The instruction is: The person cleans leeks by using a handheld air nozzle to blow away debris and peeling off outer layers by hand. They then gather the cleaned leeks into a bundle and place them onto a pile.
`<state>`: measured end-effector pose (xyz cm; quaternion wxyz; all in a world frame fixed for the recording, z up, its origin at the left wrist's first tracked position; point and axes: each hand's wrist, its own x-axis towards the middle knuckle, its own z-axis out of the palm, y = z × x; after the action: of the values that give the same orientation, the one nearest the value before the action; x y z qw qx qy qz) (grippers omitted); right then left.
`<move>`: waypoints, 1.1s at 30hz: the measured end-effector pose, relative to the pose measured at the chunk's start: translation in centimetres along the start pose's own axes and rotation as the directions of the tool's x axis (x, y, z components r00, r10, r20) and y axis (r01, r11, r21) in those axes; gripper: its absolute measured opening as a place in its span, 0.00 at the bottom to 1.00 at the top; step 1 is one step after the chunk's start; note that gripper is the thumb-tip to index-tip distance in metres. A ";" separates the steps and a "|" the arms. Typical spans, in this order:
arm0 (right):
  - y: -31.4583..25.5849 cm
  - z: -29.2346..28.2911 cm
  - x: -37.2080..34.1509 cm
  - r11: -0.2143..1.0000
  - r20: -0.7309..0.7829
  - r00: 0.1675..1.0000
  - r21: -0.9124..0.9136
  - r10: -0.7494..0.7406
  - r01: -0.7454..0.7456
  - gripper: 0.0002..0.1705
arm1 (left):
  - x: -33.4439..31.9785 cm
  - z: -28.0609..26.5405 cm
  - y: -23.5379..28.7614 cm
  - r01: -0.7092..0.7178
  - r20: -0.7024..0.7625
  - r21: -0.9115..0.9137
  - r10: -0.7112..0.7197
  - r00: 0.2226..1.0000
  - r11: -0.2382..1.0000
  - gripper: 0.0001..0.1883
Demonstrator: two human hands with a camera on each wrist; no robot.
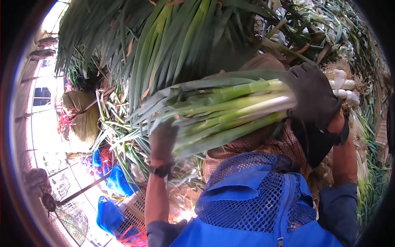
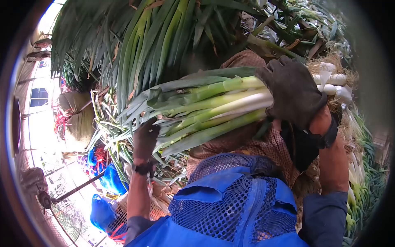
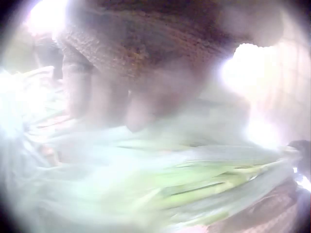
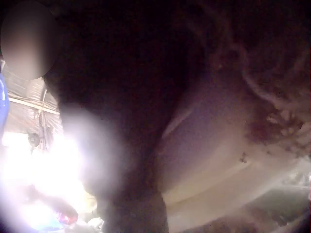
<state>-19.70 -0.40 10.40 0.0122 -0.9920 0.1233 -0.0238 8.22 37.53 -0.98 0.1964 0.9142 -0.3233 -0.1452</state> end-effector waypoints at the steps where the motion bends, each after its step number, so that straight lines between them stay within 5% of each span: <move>1: 0.0 -0.1 -0.1 1.000 0.009 1.000 0.016 0.010 -0.010 0.42 | 1.8 0.7 1.2 -0.143 0.120 0.161 0.124 0.985 0.977 0.19; 7: -0.4 -0.1 -0.2 0.997 -0.006 0.999 0.066 0.032 -0.031 0.41 | 3.7 3.1 -0.5 -0.312 0.381 0.509 0.115 0.917 0.802 0.12; 10: -0.4 -0.2 0.0 0.998 -0.005 1.000 0.068 0.015 -0.015 0.42 | 1.4 2.2 -4.0 -0.360 0.335 0.561 0.193 0.922 0.746 0.09; 14: -0.6 -0.2 0.2 0.997 0.007 1.000 0.082 0.006 -0.007 0.43 | 0.2 1.2 -3.8 -0.261 0.208 0.535 0.174 0.963 0.804 0.09; 16: -0.4 -0.3 0.0 0.997 0.002 1.000 0.081 0.013 -0.013 0.43 | 1.1 -0.3 -4.0 -0.342 0.055 0.476 0.360 0.931 0.810 0.09; 17: -0.3 0.0 -0.1 0.996 -0.009 1.000 0.084 0.010 -0.009 0.43 | 0.6 -1.6 -2.6 -0.188 -0.088 0.153 0.203 0.975 0.970 0.04; 20: -0.1 0.7 -0.4 0.995 -0.049 0.999 0.101 0.009 -0.004 0.43 | 1.0 -6.2 1.2 -0.224 -0.248 0.351 0.321 0.914 0.909 0.04; 22: 0.2 0.6 -0.7 0.993 -0.056 0.998 0.120 0.010 -0.003 0.42 | 0.2 -7.5 6.0 -0.330 -0.443 0.010 0.300 0.845 0.944 0.03; 23: 0.2 0.3 -0.6 0.992 -0.050 0.999 0.130 0.008 -0.002 0.42 | -0.4 -7.4 8.1 -0.329 -0.396 -0.286 0.201 0.896 0.900 0.05; 26: 0.1 -0.5 -0.4 0.991 -0.014 1.000 0.136 0.003 -0.001 0.43 | -0.3 -4.8 13.2 -0.389 -0.406 -0.792 0.071 0.911 0.471 0.09; 27: 0.1 -0.7 -0.3 0.991 0.001 1.000 0.133 -0.001 0.001 0.43 | 0.2 -4.2 15.2 -0.353 -0.367 -0.855 0.036 0.929 0.379 0.11; 28: 0.2 -0.8 -0.2 0.991 0.003 1.000 0.131 -0.004 0.004 0.43 | 0.7 -2.4 16.2 -0.451 -0.495 -0.674 0.096 0.864 0.586 0.14; 29: 0.3 -0.8 -0.2 0.991 0.006 1.000 0.131 -0.005 0.005 0.43 | 1.0 -2.4 16.5 -0.303 -0.350 -0.899 -0.105 0.931 0.316 0.12; 31: 0.6 -0.9 -0.2 0.993 0.020 1.000 0.122 0.002 -0.004 0.42 | 1.1 -4.8 17.2 -0.200 -0.200 -0.980 -0.024 0.979 0.011 0.09; 33: 0.9 -1.1 -0.2 0.994 0.041 0.999 0.109 0.012 -0.017 0.41 | 1.6 -13.1 12.0 -0.356 -0.303 -0.857 0.193 0.933 0.372 0.08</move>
<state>-20.20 -1.21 11.43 0.0692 -0.9892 0.1288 -0.0106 8.20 31.39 15.75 0.6998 0.6063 -0.3260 -0.1905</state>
